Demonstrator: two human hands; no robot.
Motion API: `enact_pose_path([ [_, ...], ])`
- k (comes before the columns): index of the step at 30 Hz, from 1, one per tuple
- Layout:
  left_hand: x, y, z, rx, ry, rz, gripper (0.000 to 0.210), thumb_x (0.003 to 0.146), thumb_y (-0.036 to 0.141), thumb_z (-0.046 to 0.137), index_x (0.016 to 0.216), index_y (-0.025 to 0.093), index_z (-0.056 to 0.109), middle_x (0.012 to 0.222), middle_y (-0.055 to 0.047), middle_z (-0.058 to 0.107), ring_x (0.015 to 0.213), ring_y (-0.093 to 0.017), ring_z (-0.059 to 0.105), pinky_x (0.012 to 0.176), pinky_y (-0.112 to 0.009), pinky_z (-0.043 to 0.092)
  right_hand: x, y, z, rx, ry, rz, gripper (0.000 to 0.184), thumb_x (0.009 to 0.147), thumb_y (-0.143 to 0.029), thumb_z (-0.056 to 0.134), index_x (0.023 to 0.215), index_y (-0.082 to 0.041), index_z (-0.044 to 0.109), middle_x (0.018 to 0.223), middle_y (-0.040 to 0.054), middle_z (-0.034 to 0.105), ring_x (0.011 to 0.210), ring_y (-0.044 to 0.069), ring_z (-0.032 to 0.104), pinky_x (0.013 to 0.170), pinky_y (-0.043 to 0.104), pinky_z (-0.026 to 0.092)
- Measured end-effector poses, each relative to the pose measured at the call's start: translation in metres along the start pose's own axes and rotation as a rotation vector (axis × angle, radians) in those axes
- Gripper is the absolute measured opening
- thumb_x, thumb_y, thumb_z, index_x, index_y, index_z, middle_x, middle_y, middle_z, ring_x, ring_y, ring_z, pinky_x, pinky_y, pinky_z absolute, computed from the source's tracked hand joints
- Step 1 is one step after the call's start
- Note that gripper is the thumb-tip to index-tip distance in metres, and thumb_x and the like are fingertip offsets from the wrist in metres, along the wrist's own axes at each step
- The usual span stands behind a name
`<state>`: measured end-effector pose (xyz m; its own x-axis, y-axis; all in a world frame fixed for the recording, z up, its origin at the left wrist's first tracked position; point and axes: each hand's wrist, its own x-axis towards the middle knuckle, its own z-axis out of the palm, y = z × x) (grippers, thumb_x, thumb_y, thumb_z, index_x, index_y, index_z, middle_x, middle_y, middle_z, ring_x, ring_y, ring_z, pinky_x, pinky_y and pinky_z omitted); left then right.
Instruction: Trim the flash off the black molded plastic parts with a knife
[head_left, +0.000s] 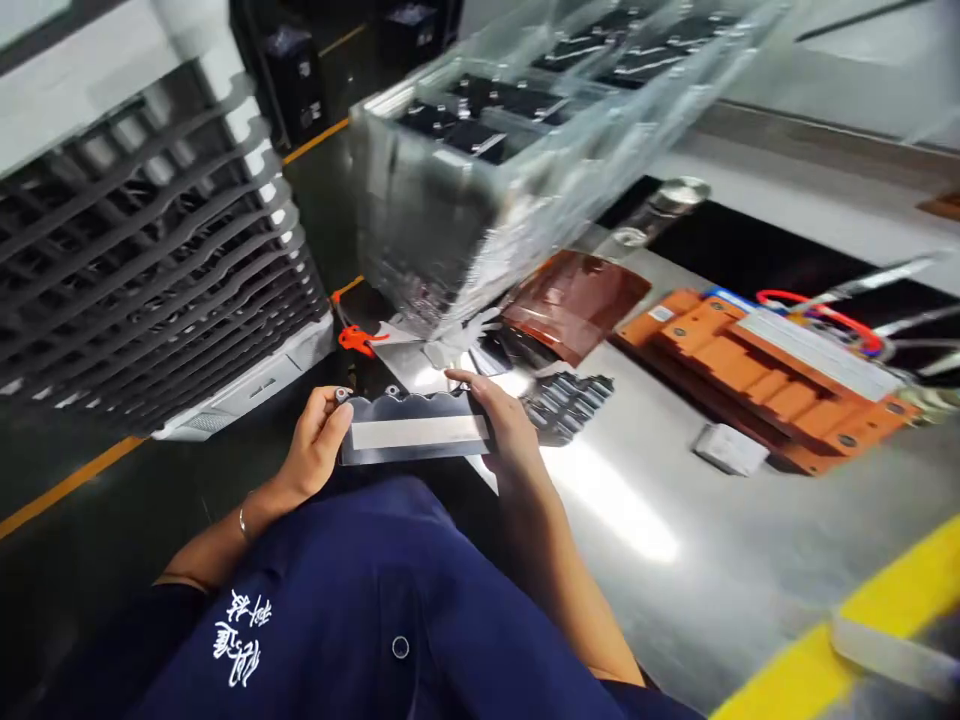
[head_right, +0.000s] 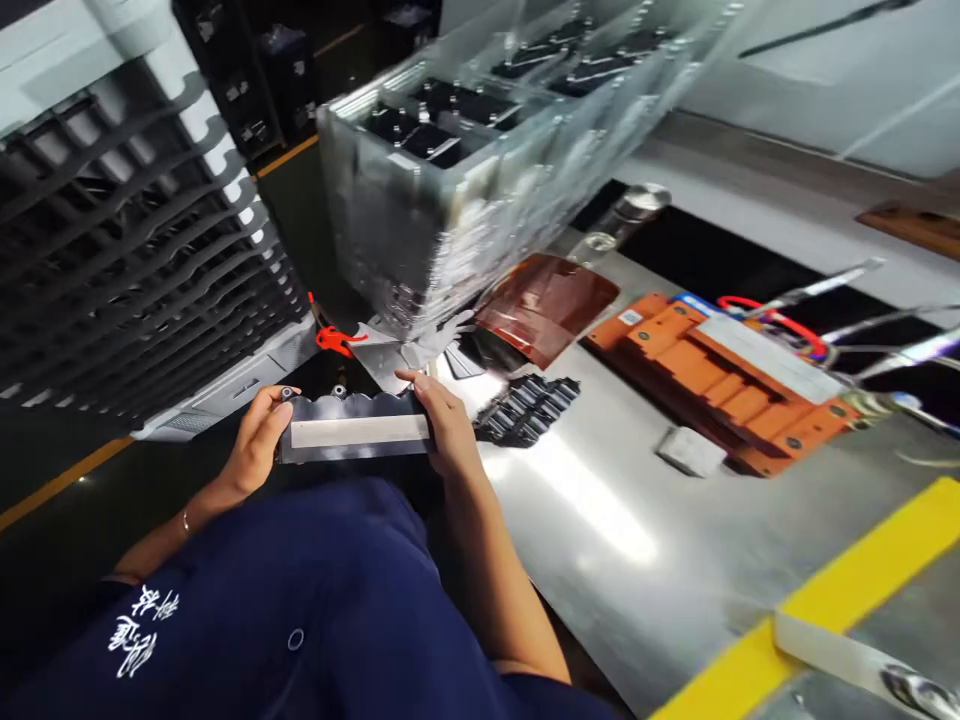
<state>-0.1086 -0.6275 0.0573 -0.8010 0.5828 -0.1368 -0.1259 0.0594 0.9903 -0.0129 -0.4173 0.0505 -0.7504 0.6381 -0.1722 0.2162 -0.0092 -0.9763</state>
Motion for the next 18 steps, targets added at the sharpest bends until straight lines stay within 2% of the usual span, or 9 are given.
enact_pose_path([
  [3,-0.011,-0.01,-0.052,0.047,0.171,0.068,0.031,0.084,0.047,0.053,0.098,0.018,0.054,0.08,-0.001,0.06,0.07,-0.014,0.054,0.064,-0.027,0.045,0.007,0.001,0.061,-0.069,-0.079,-0.029,0.041,0.08,-0.051,0.051,0.1,-0.021,0.07,0.079,0.0023,0.066,0.065,0.017,0.055,0.055,0.028,0.039],
  [5,-0.022,-0.016,-0.082,0.056,0.278,0.037,0.031,0.082,0.044,0.055,0.099,0.018,0.055,0.082,-0.002,0.06,0.072,-0.014,0.055,0.066,-0.027,0.046,0.012,0.001,0.098,-0.106,-0.134,-0.074,0.039,0.079,-0.051,0.051,0.098,-0.021,0.071,0.083,0.0034,0.067,0.07,0.018,0.057,0.058,0.029,0.041],
  [8,-0.039,-0.027,-0.119,0.079,0.42,-0.062,0.038,0.075,0.038,0.065,0.104,0.018,0.053,0.087,-0.002,0.06,0.078,-0.015,0.057,0.071,-0.028,0.048,0.021,0.002,0.151,-0.159,-0.286,-0.13,0.038,0.079,-0.051,0.053,0.096,-0.023,0.071,0.087,0.0037,0.069,0.077,0.019,0.059,0.064,0.03,0.045],
  [10,-0.051,-0.036,-0.138,0.089,0.517,-0.144,0.044,0.071,0.035,0.069,0.107,0.018,0.051,0.093,-0.004,0.059,0.083,-0.016,0.057,0.072,-0.028,0.05,0.026,0.003,0.185,-0.193,-0.406,-0.162,0.037,0.08,-0.051,0.053,0.097,-0.023,0.071,0.092,0.0038,0.07,0.083,0.02,0.061,0.071,0.032,0.047],
  [14,-0.073,-0.055,-0.166,-0.06,0.642,-0.322,0.053,0.075,0.042,0.065,0.119,0.019,0.047,0.102,-0.006,0.056,0.079,-0.017,0.057,0.051,-0.026,0.054,0.033,0.008,0.245,-0.19,-0.617,-0.143,0.036,0.08,-0.051,0.054,0.097,-0.023,0.071,0.1,0.0036,0.07,0.095,0.022,0.061,0.083,0.035,0.046],
  [18,-0.082,-0.067,-0.19,-0.157,0.791,-0.281,0.051,0.084,0.048,0.053,0.126,0.019,0.048,0.1,-0.007,0.058,0.072,-0.016,0.058,0.047,-0.025,0.054,0.039,0.015,0.297,-0.191,-0.745,-0.125,0.037,0.079,-0.052,0.055,0.095,-0.022,0.071,0.099,0.0033,0.071,0.1,0.022,0.06,0.088,0.037,0.044],
])
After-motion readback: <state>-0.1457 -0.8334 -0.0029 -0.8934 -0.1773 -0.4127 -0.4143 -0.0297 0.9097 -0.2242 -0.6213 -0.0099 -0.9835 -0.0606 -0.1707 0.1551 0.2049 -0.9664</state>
